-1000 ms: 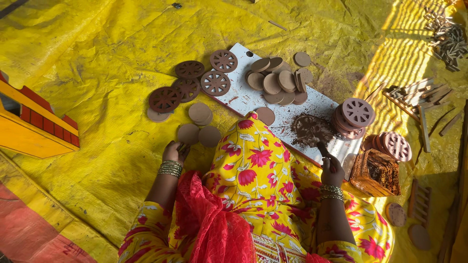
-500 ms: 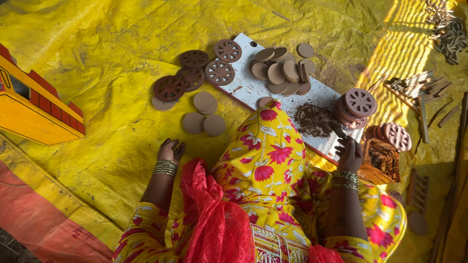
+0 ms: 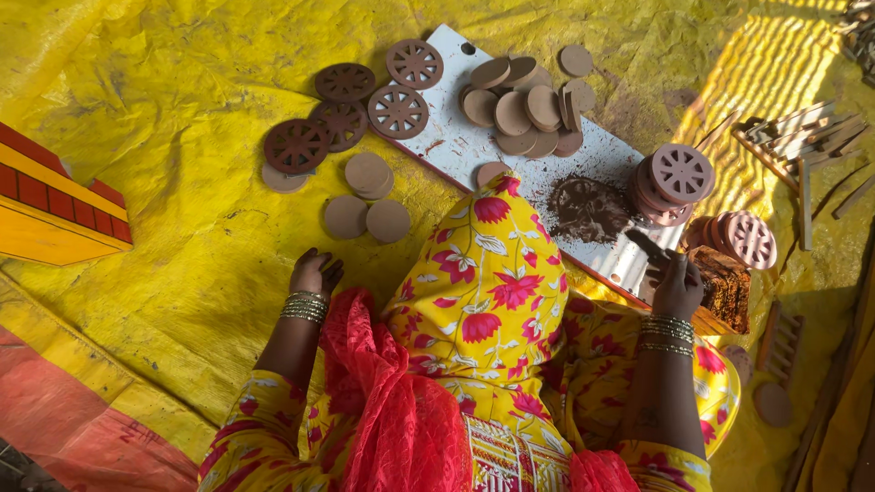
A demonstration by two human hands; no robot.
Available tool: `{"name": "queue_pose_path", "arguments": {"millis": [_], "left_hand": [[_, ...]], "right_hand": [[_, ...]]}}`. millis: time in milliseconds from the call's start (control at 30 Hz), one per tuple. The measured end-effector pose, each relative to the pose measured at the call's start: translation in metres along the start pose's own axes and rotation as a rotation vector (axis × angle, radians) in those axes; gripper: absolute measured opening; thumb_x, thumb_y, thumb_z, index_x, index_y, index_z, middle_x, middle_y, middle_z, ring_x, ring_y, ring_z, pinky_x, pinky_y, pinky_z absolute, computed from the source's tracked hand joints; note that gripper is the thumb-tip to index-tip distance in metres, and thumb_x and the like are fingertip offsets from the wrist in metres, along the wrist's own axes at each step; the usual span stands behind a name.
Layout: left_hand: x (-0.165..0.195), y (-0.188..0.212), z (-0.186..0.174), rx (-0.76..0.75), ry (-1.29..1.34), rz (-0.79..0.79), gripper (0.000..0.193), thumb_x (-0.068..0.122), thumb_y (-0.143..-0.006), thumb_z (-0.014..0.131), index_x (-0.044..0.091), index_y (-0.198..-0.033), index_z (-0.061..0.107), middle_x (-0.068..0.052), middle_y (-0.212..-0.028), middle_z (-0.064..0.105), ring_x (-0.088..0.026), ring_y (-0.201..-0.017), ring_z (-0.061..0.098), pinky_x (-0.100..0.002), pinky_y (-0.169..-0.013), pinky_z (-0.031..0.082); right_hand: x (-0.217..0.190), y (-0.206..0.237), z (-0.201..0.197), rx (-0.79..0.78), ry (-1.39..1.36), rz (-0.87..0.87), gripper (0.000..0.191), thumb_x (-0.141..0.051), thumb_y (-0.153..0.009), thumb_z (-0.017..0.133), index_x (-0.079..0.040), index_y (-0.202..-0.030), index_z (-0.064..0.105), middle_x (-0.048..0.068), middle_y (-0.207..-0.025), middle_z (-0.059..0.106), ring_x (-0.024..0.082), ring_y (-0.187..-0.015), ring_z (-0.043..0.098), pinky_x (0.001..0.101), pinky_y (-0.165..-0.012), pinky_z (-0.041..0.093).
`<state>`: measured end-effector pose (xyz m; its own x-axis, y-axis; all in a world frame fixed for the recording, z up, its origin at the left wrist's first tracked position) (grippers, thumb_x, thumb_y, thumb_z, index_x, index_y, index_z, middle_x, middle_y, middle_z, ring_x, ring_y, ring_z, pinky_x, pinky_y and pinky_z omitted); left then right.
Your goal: The person sits on the ground and uses a small brush to spread brown paste over wheel-shaped clay discs, working one disc at a time. They hold each disc steady with one hand, coat its face, then set it aside with the finished discs and pick up the next uncoated one.
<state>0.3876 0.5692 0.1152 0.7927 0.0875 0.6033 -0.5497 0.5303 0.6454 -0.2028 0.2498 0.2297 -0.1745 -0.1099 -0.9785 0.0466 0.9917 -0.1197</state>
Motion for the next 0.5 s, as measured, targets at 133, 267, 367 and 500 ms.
{"name": "queue_pose_path", "arguments": {"millis": [133,267,367,500], "left_hand": [[-0.008,-0.006,0.009,-0.023,-0.102,-0.027,0.066,0.012,-0.090,0.060,0.012,-0.152,0.038,-0.017,-0.139,0.058,-0.039,-0.109,0.067,-0.048,-0.086,0.055],[-0.015,-0.008,0.013,-0.038,-0.190,0.019,0.063,0.014,-0.091,0.063,0.014,-0.150,0.042,-0.016,-0.135,0.062,-0.036,-0.103,0.069,-0.045,-0.083,0.056],[-0.019,-0.010,0.013,-0.043,-0.239,0.016,0.062,0.014,-0.090,0.063,0.014,-0.149,0.043,-0.015,-0.134,0.063,-0.035,-0.102,0.070,-0.044,-0.081,0.056],[-0.024,-0.010,0.013,-0.032,-0.287,0.010,0.063,0.015,-0.090,0.064,0.013,-0.149,0.042,-0.014,-0.133,0.063,-0.034,-0.101,0.070,-0.042,-0.079,0.057]], "right_hand": [[0.020,0.015,0.018,-0.002,-0.002,-0.097,0.029,-0.023,-0.111,0.058,-0.001,-0.131,0.062,0.010,-0.111,0.074,0.013,-0.082,0.069,0.0265,-0.069,0.056],[0.020,0.029,0.026,-0.029,0.116,-0.027,0.027,-0.019,-0.110,0.060,0.000,-0.129,0.066,0.011,-0.110,0.074,0.014,-0.084,0.070,0.0252,-0.071,0.053],[0.013,0.039,0.031,-0.054,0.114,-0.062,0.026,-0.017,-0.110,0.061,0.000,-0.129,0.066,0.010,-0.110,0.074,0.013,-0.088,0.070,0.0263,-0.077,0.057],[0.002,0.055,0.036,-0.091,0.209,-0.059,0.025,-0.014,-0.108,0.063,0.001,-0.128,0.067,0.010,-0.107,0.073,0.012,-0.090,0.071,0.0267,-0.078,0.058]]}}
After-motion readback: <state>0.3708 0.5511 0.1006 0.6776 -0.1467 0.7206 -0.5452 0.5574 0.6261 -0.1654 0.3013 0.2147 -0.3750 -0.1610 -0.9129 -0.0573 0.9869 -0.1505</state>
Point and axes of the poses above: each hand's wrist, its own y-axis away from the middle knuckle, its own z-axis out of the palm, x = y × z, the point moved 1 cm from there along -y, towards the middle knuckle
